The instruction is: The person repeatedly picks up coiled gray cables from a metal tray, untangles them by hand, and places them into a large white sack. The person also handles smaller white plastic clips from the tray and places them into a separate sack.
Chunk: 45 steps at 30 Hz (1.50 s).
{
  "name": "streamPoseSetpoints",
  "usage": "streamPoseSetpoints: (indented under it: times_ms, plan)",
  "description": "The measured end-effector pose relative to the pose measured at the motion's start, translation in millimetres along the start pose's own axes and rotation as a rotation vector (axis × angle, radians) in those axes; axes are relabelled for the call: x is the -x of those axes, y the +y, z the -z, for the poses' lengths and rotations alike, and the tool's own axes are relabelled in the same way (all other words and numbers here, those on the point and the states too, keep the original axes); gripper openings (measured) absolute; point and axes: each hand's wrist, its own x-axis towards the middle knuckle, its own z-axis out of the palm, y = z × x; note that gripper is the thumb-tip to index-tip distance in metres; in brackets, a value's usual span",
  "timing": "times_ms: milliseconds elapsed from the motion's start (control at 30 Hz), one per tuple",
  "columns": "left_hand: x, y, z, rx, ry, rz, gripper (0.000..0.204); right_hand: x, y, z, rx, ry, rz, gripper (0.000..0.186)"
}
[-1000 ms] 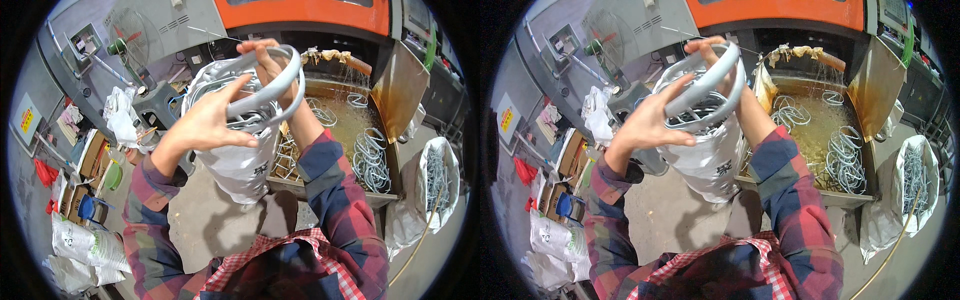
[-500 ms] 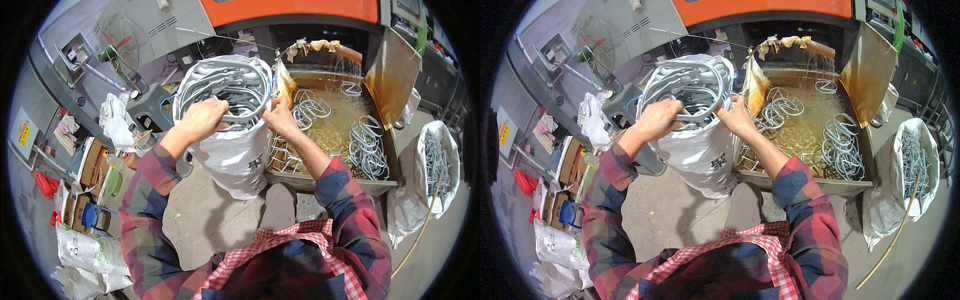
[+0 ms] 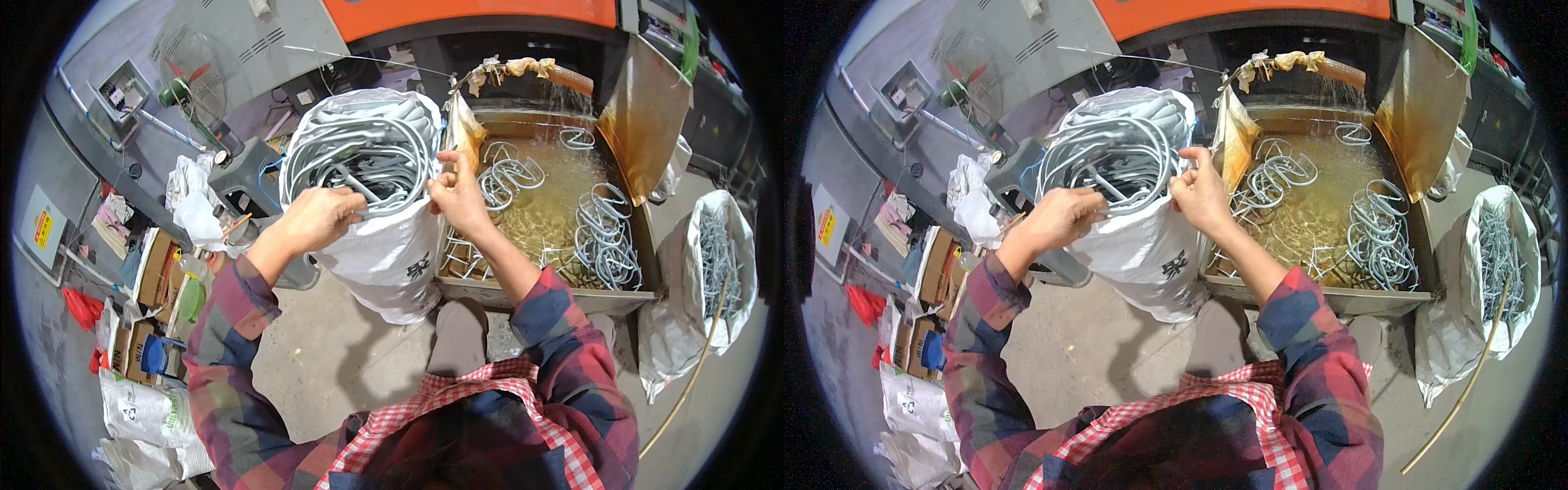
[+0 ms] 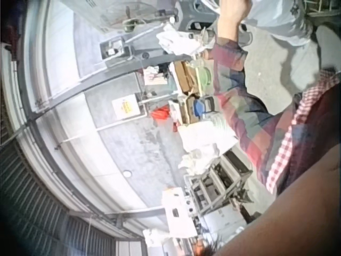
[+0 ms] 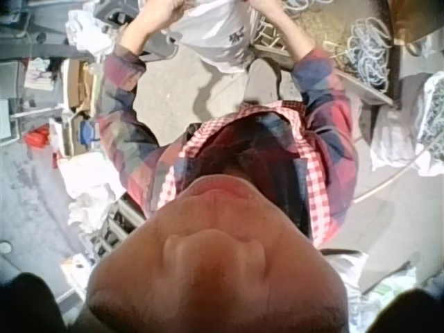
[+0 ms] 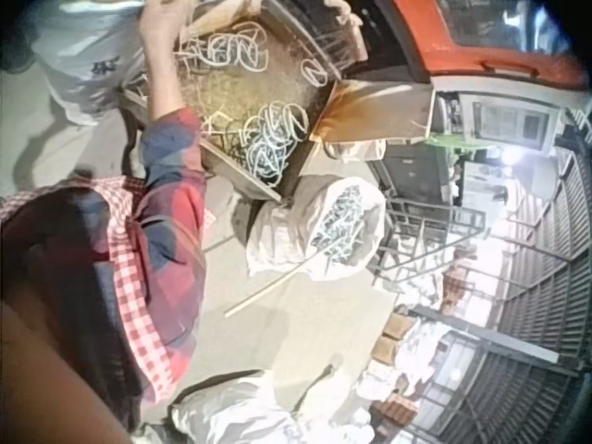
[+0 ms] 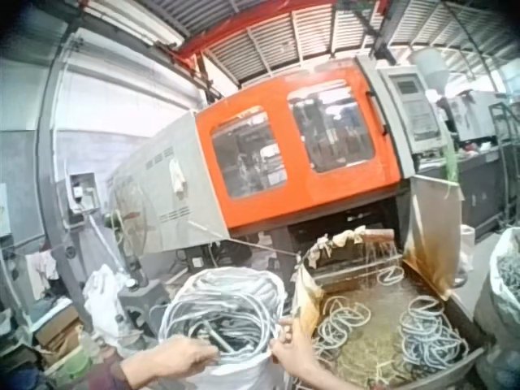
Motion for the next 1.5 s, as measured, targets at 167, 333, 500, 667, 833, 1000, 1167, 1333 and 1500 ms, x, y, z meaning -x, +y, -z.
streamPoseSetpoints:
  times_ms: [167, 333, 500, 667, 833, 1000, 1167, 1333, 1500]
  plan:
    - [3.2, -5.5, 2.8, 0.058, 0.014, 0.009, 0.008, -4.3, 1.7, -1.5, 0.126, -0.015, 0.130, 0.040]
    - [7.9, 14.9, 28.1, -0.084, 0.375, 0.011, 0.013, -7.1, 16.5, -9.0, 0.157, 0.025, 0.167, 0.035]
    - [-26.6, 90.0, 29.8, 0.077, 0.686, -0.232, 0.015, 11.5, 21.5, 5.8, -0.017, 0.164, 0.195, 0.036]
    - [-49.1, 149.6, -45.2, 0.494, 0.269, -0.365, 0.016, 53.5, 68.9, 37.2, 0.079, 0.059, 0.034, 0.034]
    - [-90.9, 145.2, -202.3, 0.812, 0.017, -0.046, 0.021, 113.2, 138.6, 149.0, 0.598, -0.085, -0.183, 0.037]
    - [-134.2, 121.0, -344.6, 1.172, -0.004, 0.522, 0.026, 158.3, 177.5, 278.8, 0.874, -0.071, -0.652, 0.036]
    - [-149.8, 77.5, -431.8, 0.789, -0.069, 0.790, 0.043, 135.7, 232.0, 334.3, 0.988, 0.108, -0.692, 0.051]
    - [-174.5, 69.0, -454.2, 0.653, -0.204, 0.751, 0.047, 106.3, 292.5, 345.0, 1.239, 0.014, -0.655, 0.058]
    - [-206.7, 28.9, -492.8, 0.477, -0.112, 0.617, 0.051, 72.0, 321.6, 342.1, 1.187, -0.006, -0.563, 0.048]
